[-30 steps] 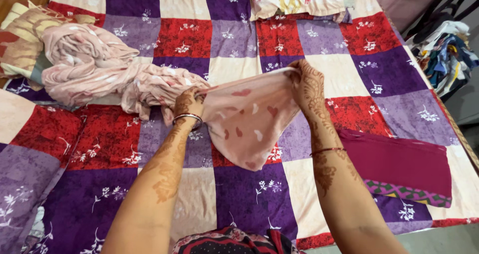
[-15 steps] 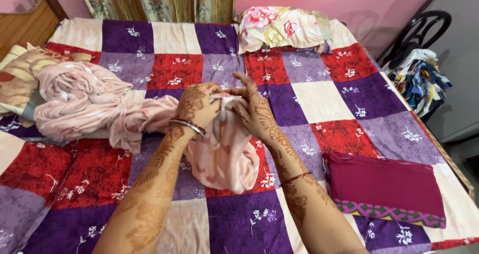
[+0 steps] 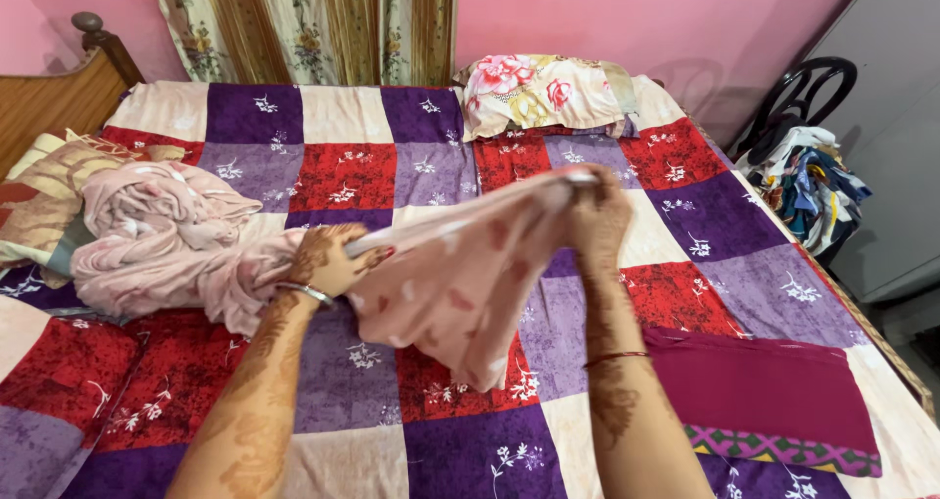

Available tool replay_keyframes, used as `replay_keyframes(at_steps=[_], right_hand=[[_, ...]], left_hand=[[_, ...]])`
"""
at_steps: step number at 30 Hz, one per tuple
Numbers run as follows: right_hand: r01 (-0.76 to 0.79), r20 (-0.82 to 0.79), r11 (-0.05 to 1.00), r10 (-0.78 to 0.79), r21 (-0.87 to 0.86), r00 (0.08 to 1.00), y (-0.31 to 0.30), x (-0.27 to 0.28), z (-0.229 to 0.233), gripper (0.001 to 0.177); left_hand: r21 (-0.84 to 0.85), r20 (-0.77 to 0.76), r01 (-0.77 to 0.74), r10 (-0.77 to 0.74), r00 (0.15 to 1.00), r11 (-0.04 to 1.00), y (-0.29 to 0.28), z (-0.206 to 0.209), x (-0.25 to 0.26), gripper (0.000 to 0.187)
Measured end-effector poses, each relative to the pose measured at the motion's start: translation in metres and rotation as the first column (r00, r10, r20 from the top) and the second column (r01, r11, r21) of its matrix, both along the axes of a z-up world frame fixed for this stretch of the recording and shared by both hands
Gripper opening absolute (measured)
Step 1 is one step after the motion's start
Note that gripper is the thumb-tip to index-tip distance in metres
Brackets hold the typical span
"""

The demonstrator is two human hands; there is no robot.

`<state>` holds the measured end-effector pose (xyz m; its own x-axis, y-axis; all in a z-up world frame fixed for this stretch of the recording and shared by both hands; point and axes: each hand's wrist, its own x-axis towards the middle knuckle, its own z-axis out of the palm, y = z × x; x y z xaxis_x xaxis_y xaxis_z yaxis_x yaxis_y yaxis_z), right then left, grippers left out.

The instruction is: The person folds a light pink blanket with heart patterns on a bed with a checkered sheet. They smooth the blanket, fold it into a compact rectangle, and place it on the bed. The person then picks up a floral pillow, adjusts it, and places it on a nearby table.

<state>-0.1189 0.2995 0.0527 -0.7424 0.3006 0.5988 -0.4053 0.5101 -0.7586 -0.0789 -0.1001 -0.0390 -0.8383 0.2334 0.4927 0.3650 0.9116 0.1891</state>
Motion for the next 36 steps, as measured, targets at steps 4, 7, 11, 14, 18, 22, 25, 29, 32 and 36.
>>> replay_keyframes(at_steps=[4,7,11,14,18,22,25,29,32,36], right_hand=[[0.099,0.055,0.914,-0.084,-0.394,0.995,0.037,0.005,0.009,0.015],[-0.013,0.286,0.945,0.112,-0.326,0.952,0.028,0.021,0.025,0.020],[-0.639,0.207,0.769,0.624,0.008,0.754,-0.014,0.036,0.023,0.027],[-0.850,0.238,0.524,0.821,0.050,0.520,-0.048,0.038,0.009,0.023],[-0.875,0.131,0.432,0.902,-0.219,0.412,-0.078,0.029,-0.006,0.041],[-0.667,0.299,0.745,0.638,-0.008,0.710,-0.064,0.038,0.018,0.016],[-0.541,0.209,0.830,0.558,-0.136,0.803,-0.047,0.037,0.032,0.016],[-0.180,0.187,0.942,0.238,-0.282,0.953,-0.005,0.028,0.037,0.012],[-0.056,0.214,0.883,0.174,-0.466,0.961,0.001,0.023,0.028,0.015],[-0.312,0.226,0.886,0.400,-0.344,0.888,-0.016,0.039,0.025,0.038]], left_hand=[[0.000,0.186,-0.109,0.107,0.977,0.994,-0.038,-0.029,0.010,0.041],[0.163,-0.022,-0.099,0.104,0.994,0.982,-0.021,-0.019,0.007,0.046],[0.013,0.121,0.015,-0.016,0.993,1.000,0.058,0.051,-0.006,0.039],[-0.018,0.155,0.111,-0.107,0.982,0.994,0.098,0.105,0.004,0.031],[0.089,0.079,0.167,-0.174,0.981,0.982,0.117,0.149,0.014,0.033],[0.316,0.099,0.181,-0.222,0.970,0.931,0.100,0.149,0.021,0.037],[0.230,0.176,0.199,-0.242,0.954,0.953,0.078,0.116,0.014,0.043],[0.147,0.079,0.184,-0.196,0.977,0.972,0.022,0.062,0.013,0.053],[0.204,0.386,-0.022,-0.060,0.921,0.979,-0.016,0.038,0.018,0.040],[0.261,0.215,0.024,-0.082,0.973,0.965,-0.008,0.036,0.015,0.029]])
